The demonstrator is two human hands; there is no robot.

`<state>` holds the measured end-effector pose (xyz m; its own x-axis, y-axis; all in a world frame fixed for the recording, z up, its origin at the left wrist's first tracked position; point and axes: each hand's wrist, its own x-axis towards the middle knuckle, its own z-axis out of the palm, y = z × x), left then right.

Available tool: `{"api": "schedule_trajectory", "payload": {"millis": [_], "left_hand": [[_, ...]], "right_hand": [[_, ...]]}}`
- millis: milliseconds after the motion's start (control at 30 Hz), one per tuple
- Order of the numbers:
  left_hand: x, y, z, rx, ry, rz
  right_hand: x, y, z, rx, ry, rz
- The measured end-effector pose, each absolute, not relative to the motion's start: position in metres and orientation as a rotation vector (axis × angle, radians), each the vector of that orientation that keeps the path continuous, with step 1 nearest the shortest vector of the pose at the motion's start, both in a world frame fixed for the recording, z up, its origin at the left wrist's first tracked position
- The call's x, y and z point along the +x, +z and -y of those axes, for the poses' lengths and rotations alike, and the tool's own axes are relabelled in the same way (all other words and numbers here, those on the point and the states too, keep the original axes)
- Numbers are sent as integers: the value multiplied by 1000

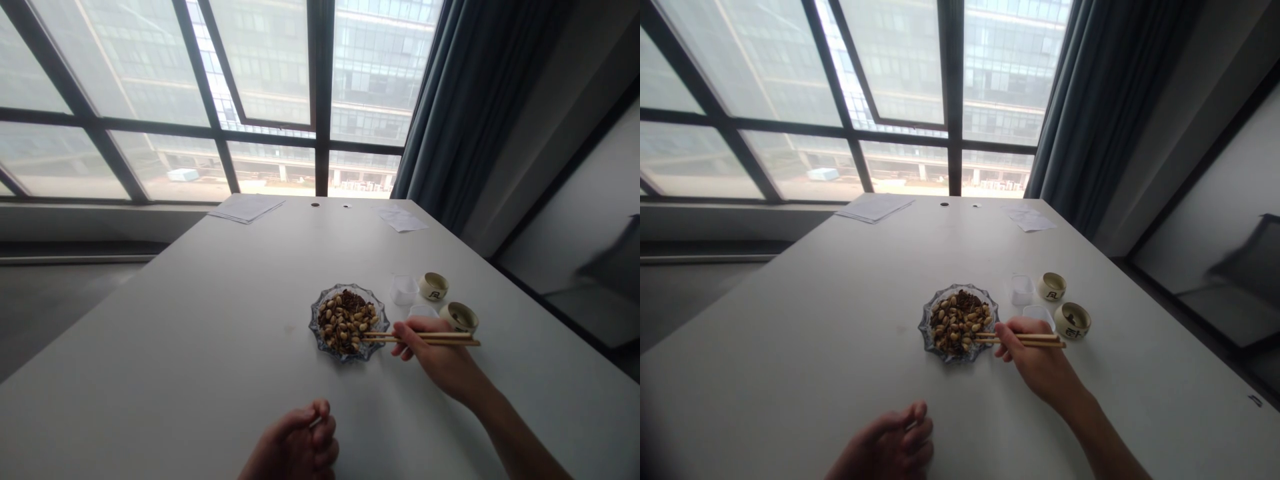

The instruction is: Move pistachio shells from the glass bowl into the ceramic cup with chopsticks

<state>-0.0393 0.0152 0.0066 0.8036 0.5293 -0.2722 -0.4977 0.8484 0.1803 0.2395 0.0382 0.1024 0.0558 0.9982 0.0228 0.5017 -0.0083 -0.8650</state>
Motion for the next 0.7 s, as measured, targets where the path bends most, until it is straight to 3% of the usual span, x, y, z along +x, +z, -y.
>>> {"api": "schedule_trajectory", "payload": {"millis": [433, 700], "left_hand": [[-38, 9, -13, 77, 565, -322], [-38, 12, -13, 67, 565, -306]], "right_hand": [[233, 88, -42, -1478, 575, 1565], [233, 78, -46, -1426, 650, 1209]]}}
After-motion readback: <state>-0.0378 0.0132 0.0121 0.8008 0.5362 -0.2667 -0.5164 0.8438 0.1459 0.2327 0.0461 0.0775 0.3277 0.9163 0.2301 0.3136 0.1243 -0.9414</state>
